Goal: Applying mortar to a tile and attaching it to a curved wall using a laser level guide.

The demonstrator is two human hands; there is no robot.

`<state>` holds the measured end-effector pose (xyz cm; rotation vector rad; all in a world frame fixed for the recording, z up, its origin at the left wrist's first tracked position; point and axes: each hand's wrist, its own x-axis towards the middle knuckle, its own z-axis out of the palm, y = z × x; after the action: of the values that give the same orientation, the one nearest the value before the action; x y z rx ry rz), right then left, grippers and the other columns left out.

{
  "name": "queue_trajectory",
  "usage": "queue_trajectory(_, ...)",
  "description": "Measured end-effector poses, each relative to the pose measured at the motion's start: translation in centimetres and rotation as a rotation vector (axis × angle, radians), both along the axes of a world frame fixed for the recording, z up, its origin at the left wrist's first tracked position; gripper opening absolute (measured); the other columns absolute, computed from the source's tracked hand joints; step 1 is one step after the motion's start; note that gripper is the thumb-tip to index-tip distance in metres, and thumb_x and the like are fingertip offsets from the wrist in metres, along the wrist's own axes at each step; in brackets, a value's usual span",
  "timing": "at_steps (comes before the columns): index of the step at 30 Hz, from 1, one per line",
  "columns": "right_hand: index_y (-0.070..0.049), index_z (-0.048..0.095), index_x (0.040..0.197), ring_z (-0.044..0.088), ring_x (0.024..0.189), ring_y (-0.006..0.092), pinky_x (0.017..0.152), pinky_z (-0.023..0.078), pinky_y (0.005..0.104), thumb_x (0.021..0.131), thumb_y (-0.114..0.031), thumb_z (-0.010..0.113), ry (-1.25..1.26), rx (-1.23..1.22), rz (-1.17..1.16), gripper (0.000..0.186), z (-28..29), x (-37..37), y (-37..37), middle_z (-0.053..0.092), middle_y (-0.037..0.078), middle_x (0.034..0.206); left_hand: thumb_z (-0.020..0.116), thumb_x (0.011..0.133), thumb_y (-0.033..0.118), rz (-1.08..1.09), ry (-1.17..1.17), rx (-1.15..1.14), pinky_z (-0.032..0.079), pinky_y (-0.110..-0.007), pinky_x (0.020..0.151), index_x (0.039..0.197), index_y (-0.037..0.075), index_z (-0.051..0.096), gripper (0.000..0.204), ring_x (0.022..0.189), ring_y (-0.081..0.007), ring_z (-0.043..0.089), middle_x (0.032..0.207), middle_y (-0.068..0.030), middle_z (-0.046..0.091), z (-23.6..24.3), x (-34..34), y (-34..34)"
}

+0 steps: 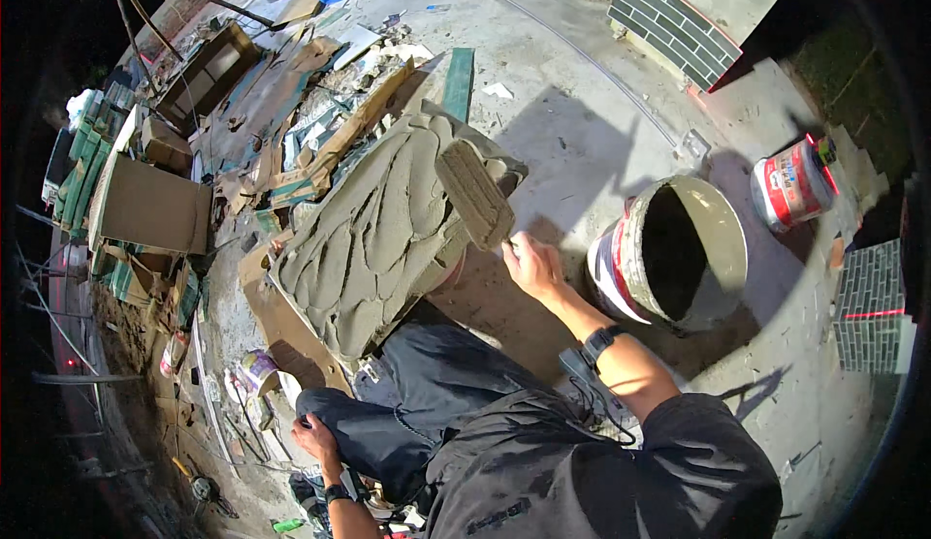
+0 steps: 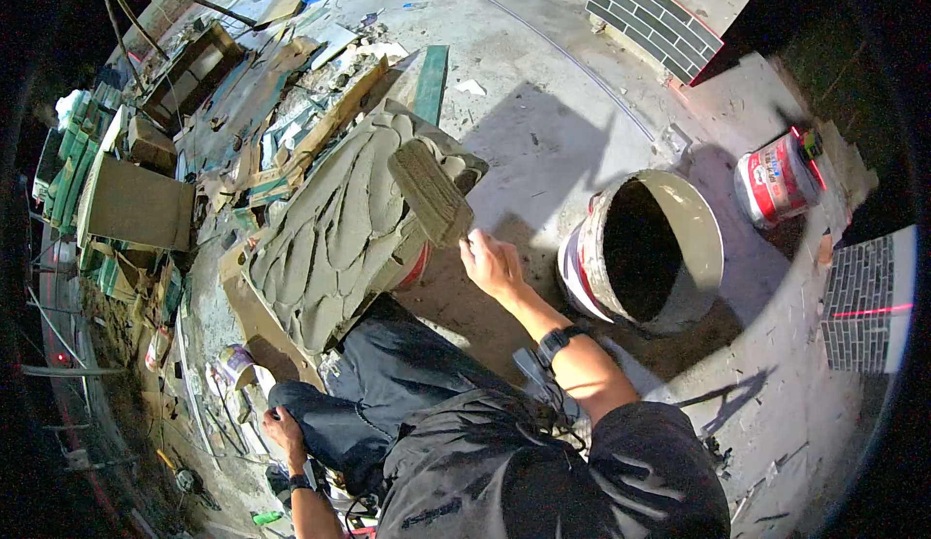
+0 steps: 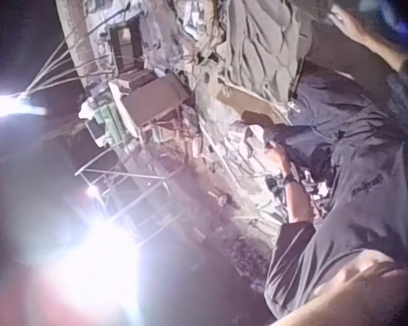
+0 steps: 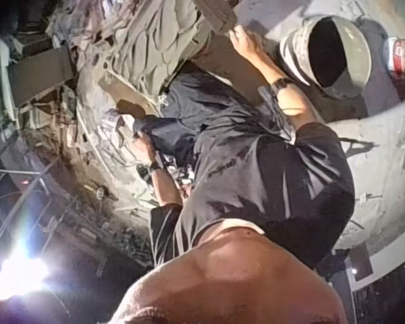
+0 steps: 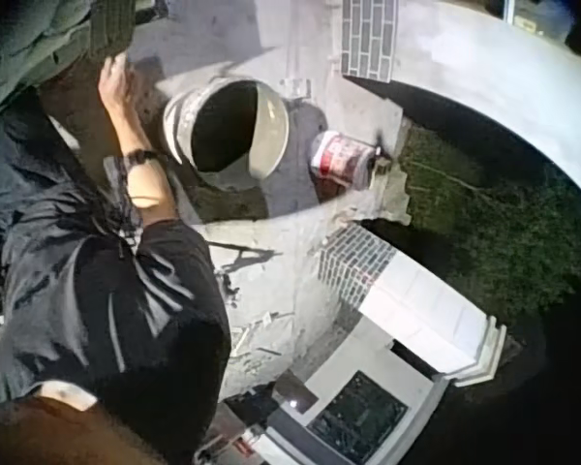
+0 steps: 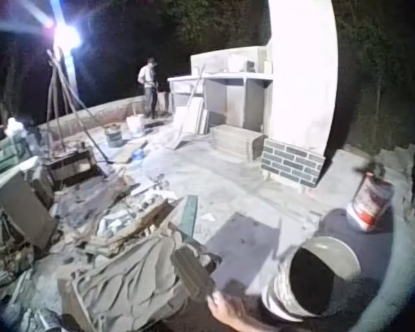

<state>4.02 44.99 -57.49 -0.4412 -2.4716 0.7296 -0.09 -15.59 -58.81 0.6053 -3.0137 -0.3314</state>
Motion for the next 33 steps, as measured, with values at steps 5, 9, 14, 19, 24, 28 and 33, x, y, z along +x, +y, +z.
queue_trajectory(5,-0.005,0.051,0.087,0.064,0.059,0.0378,0.048,0.049,0.0442,0.095,-0.020,0.067,-0.081,0.100,-0.024,0.024,-4.7,2.3,0.2,0.063,0.018,0.069,0.060,0.096,0.035,0.061,-0.005,0.033,0.045,-0.050,0.095,0.119,-0.001,0.063,0.043,0.109,-0.0434,0.058,0.116,-0.0258,0.060,0.1,0.6,-0.2)
queue_trajectory(9,-0.007,0.050,0.085,0.064,0.058,0.0376,0.048,0.049,0.0466,0.091,-0.020,0.070,-0.338,0.034,-0.111,0.025,-6.9,10.7,0.4,0.061,0.016,0.065,0.060,0.096,0.033,0.037,0.037,0.057,0.045,-0.050,0.095,0.118,-0.001,0.063,0.041,0.106,-0.0416,0.058,0.114,-0.0241,0.059,0.2,0.8,0.2)
queue_trajectory(14,-0.009,0.051,0.080,0.063,0.054,0.0344,0.046,0.049,0.0433,0.091,-0.023,0.070,-0.144,0.101,-0.107,0.026,-5.0,12.4,-2.3,0.060,0.014,0.065,0.061,0.097,0.034,0.021,0.035,0.089,0.044,-0.049,0.098,0.118,-0.004,0.062,0.042,0.110,-0.0419,0.057,0.117,-0.0254,0.060,-0.3,0.3,0.1)
queue_trajectory(19,-0.006,0.052,0.084,0.062,0.052,0.0288,0.042,0.048,0.0406,0.091,-0.019,0.065,-0.234,0.289,0.009,0.020,-2.3,6.0,-2.8,0.057,0.013,0.067,0.061,0.097,0.033,-0.003,0.010,0.045,0.044,-0.050,0.096,0.118,-0.003,0.062,0.042,0.109,-0.0423,0.058,0.116,-0.0248,0.060,-0.6,-0.1,-0.5)
queue_trajectory(24,-0.003,0.055,0.094,0.069,0.065,0.0364,0.053,0.054,0.0463,0.099,-0.023,0.057,-0.410,0.071,-0.302,0.021,-1.1,5.8,1.8,0.066,0.019,0.070,0.061,0.096,0.033,0.022,0.034,0.089,0.045,-0.050,0.094,0.118,-0.002,0.063,0.041,0.106,-0.0424,0.059,0.115,-0.0247,0.060,-0.3,0.5,-0.6)
queue_trajectory(28,-0.001,0.056,0.097,0.069,0.071,0.0427,0.064,0.056,0.0509,0.098,-0.023,0.059,-0.455,0.014,-0.362,0.023,0.2,7.2,3.4,0.069,0.022,0.078,0.062,0.097,0.034,0.033,0.007,0.037,0.046,-0.050,0.096,0.123,-0.002,0.060,0.044,0.109,-0.0430,0.059,0.118,-0.0260,0.060,-0.1,0.7,-0.4)
queue_trajectory(33,0.000,0.056,0.099,0.070,0.080,0.0463,0.072,0.055,0.0555,0.097,-0.025,0.061,-0.572,-0.112,-0.467,0.026,4.6,6.6,3.3,0.069,0.026,0.080,0.063,0.097,0.034,0.033,-0.015,0.027,0.046,-0.049,0.097,0.126,-0.001,0.059,0.046,0.109,-0.0426,0.059,0.120,-0.0259,0.058,-0.2,0.7,-0.5)
